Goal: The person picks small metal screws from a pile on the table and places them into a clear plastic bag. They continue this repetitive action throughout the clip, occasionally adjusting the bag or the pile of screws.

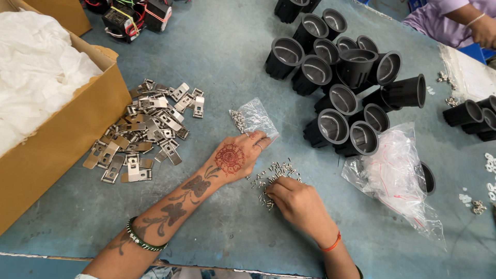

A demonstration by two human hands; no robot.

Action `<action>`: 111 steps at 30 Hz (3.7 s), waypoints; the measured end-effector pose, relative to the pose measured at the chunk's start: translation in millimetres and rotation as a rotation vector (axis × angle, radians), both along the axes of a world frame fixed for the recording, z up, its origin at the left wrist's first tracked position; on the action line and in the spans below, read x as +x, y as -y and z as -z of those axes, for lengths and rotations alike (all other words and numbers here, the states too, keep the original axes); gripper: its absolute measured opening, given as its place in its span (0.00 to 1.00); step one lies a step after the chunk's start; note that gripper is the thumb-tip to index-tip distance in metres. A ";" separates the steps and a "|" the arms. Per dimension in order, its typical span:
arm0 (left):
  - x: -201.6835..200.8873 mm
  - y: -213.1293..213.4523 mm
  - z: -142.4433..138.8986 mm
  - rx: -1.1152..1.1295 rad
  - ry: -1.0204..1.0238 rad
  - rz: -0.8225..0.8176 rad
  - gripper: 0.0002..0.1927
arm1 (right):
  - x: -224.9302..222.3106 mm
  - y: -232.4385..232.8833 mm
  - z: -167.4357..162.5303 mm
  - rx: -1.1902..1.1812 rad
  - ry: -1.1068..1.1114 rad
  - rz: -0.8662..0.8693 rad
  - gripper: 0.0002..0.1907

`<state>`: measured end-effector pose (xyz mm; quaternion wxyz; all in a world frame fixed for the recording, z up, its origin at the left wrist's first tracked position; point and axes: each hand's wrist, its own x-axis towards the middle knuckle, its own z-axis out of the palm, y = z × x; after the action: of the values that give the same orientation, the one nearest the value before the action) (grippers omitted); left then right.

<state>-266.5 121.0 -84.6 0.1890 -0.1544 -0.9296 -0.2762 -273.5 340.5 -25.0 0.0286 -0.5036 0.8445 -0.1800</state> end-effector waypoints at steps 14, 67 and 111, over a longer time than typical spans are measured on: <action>-2.9 -7.4 6.0 -0.007 -0.013 0.002 0.30 | -3.3 -8.7 -1.0 0.019 0.060 0.009 0.05; -2.0 -1.2 7.6 -0.006 -0.032 0.015 0.32 | -16.5 -20.9 2.4 -0.079 0.607 0.337 0.04; 3.4 6.4 3.4 -0.040 0.001 0.010 0.29 | -9.2 -7.7 -13.0 0.006 0.468 -0.019 0.08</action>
<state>-263.1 114.6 -88.0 0.1839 -0.1628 -0.9342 -0.2588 -282.6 348.2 -12.0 0.2269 -0.4558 0.8107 -0.2891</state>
